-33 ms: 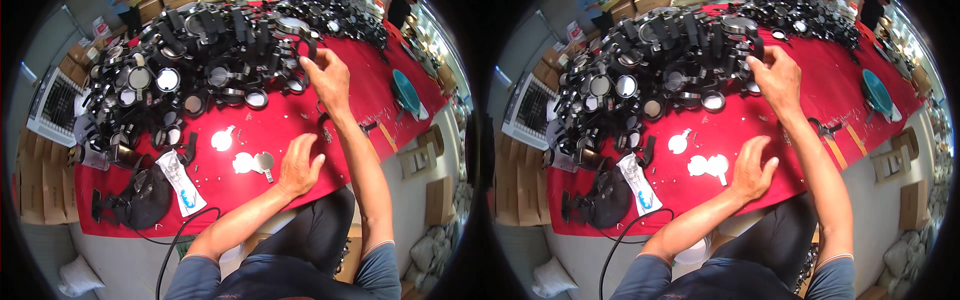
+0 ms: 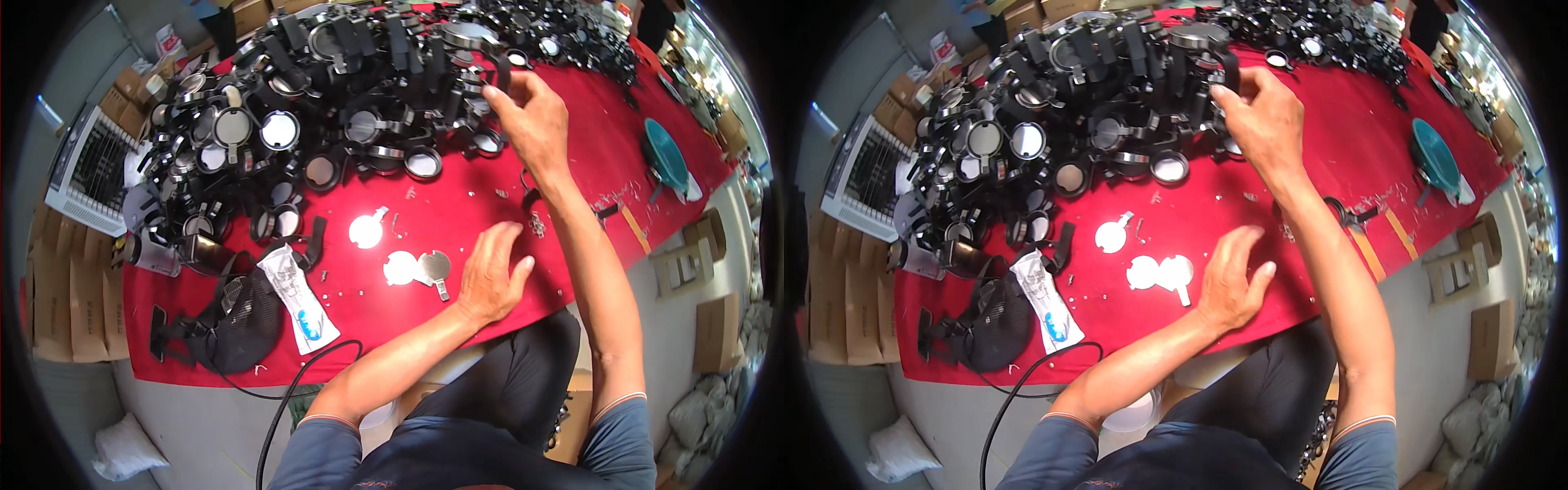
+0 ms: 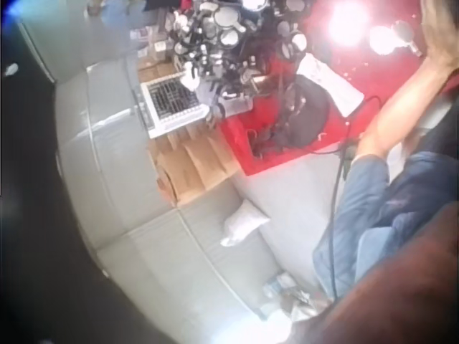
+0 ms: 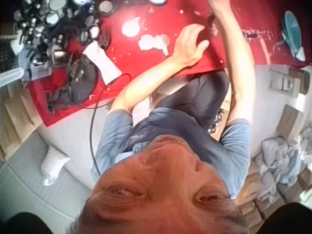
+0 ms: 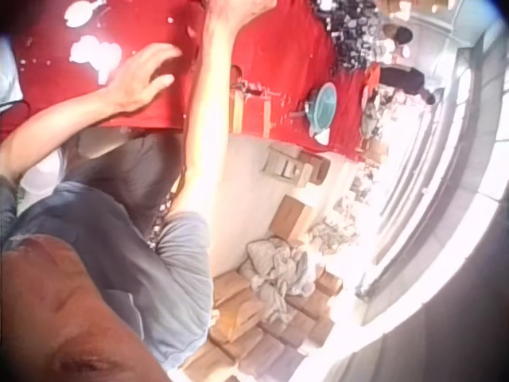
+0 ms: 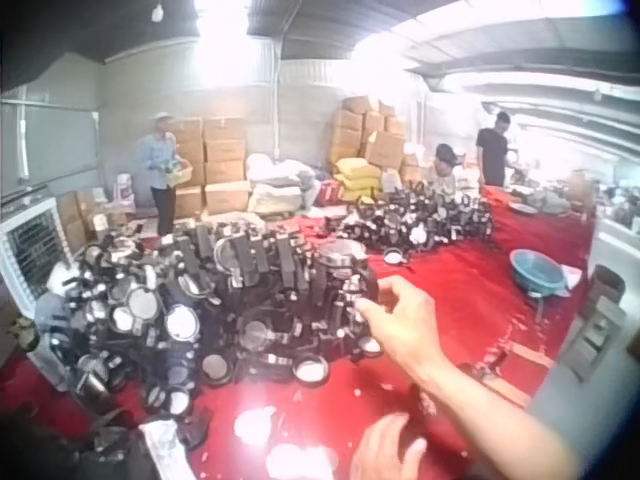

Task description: Assembling circular plastic housing components by inserting gaskets and small internal parts.

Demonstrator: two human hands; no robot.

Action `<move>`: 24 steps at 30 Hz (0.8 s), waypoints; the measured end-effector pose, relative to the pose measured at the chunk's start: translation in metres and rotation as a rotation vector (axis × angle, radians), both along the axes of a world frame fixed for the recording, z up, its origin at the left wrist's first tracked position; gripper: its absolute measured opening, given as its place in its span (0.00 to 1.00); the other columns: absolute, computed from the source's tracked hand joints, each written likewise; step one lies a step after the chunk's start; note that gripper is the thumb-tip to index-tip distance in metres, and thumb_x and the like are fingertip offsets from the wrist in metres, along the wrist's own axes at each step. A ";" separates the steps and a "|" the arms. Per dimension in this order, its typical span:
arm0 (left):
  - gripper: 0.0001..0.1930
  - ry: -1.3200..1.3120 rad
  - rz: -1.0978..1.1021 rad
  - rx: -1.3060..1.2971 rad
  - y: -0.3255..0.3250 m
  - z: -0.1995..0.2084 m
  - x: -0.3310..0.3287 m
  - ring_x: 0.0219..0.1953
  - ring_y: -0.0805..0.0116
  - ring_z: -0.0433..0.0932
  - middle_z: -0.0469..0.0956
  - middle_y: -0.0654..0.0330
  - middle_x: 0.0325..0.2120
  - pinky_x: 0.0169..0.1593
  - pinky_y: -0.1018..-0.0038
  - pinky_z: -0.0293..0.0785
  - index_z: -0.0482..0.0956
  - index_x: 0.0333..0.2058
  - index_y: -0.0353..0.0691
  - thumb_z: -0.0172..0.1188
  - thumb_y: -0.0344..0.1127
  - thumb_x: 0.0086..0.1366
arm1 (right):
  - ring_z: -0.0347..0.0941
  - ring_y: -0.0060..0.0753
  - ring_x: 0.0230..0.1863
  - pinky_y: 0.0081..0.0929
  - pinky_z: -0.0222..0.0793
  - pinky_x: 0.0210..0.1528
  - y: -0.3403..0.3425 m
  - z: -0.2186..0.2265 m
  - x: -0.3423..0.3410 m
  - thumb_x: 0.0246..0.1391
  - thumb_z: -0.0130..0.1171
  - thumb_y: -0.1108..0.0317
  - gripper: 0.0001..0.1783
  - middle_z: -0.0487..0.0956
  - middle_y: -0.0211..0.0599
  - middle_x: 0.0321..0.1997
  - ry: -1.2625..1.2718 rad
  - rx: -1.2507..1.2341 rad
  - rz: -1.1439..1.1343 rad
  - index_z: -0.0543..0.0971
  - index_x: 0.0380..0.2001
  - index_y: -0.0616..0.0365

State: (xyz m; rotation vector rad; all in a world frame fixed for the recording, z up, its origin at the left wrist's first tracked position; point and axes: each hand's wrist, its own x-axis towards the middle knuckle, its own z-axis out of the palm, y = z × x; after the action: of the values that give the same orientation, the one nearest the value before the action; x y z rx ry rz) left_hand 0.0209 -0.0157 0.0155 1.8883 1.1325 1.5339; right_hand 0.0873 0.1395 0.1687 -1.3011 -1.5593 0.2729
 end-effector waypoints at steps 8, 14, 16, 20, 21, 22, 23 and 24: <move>0.28 -0.037 0.001 -0.028 0.001 0.000 -0.002 0.59 0.37 0.76 0.75 0.39 0.58 0.62 0.52 0.76 0.72 0.61 0.30 0.68 0.31 0.63 | 0.88 0.46 0.44 0.40 0.80 0.54 0.081 0.052 -0.115 0.52 0.73 0.52 0.23 0.90 0.48 0.38 0.011 0.032 0.155 0.90 0.42 0.61; 0.30 -0.042 -0.058 0.004 0.002 0.002 0.011 0.57 0.37 0.76 0.74 0.38 0.58 0.62 0.51 0.76 0.71 0.62 0.30 0.69 0.28 0.61 | 0.88 0.31 0.27 0.32 0.84 0.43 0.142 0.050 -0.138 0.57 0.73 0.51 0.25 0.90 0.40 0.30 -0.180 0.030 0.079 0.89 0.49 0.61; 0.31 -0.021 -0.036 -0.028 0.001 -0.002 0.004 0.58 0.36 0.76 0.74 0.38 0.58 0.62 0.51 0.76 0.71 0.62 0.30 0.69 0.28 0.61 | 0.89 0.44 0.41 0.39 0.83 0.53 0.121 0.042 -0.152 0.58 0.70 0.57 0.24 0.90 0.48 0.40 -0.283 0.055 0.096 0.87 0.52 0.62; 0.30 -0.013 -0.044 -0.038 -0.004 -0.003 0.001 0.58 0.36 0.76 0.74 0.39 0.58 0.62 0.51 0.76 0.71 0.62 0.30 0.69 0.29 0.62 | 0.86 0.54 0.54 0.44 0.78 0.62 0.088 0.034 -0.137 0.59 0.67 0.63 0.22 0.88 0.55 0.49 -0.299 0.088 0.148 0.86 0.53 0.64; 0.30 -0.014 -0.042 -0.015 -0.002 -0.002 0.000 0.58 0.37 0.76 0.74 0.39 0.58 0.62 0.51 0.76 0.71 0.62 0.30 0.69 0.29 0.62 | 0.86 0.54 0.54 0.44 0.79 0.61 0.083 0.034 -0.128 0.60 0.66 0.63 0.22 0.88 0.56 0.48 -0.279 0.153 0.158 0.86 0.53 0.64; 0.30 -0.014 -0.040 0.007 -0.002 -0.001 -0.001 0.58 0.37 0.76 0.74 0.39 0.58 0.62 0.51 0.76 0.71 0.62 0.30 0.69 0.30 0.62 | 0.86 0.53 0.53 0.43 0.79 0.61 0.077 0.034 -0.117 0.61 0.64 0.65 0.20 0.89 0.54 0.49 -0.304 0.134 0.158 0.86 0.53 0.63; 0.29 -0.015 -0.036 0.004 -0.002 -0.003 0.000 0.58 0.37 0.76 0.74 0.39 0.58 0.62 0.51 0.76 0.71 0.62 0.30 0.68 0.30 0.63 | 0.86 0.52 0.54 0.42 0.79 0.61 0.071 0.034 -0.103 0.61 0.64 0.64 0.20 0.89 0.52 0.49 -0.297 0.131 0.164 0.86 0.53 0.62; 0.29 0.001 -0.031 0.013 -0.002 -0.001 0.001 0.57 0.37 0.76 0.75 0.40 0.57 0.61 0.52 0.76 0.72 0.61 0.30 0.68 0.30 0.63 | 0.86 0.52 0.54 0.42 0.79 0.61 0.062 0.036 -0.086 0.61 0.64 0.64 0.19 0.89 0.51 0.49 -0.293 0.127 0.170 0.87 0.53 0.61</move>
State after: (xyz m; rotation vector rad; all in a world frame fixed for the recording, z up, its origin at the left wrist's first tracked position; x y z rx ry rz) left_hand 0.0216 -0.0176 0.0143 1.9062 1.0910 1.5276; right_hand 0.0011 0.2013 0.2042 -1.1483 -1.9077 0.0887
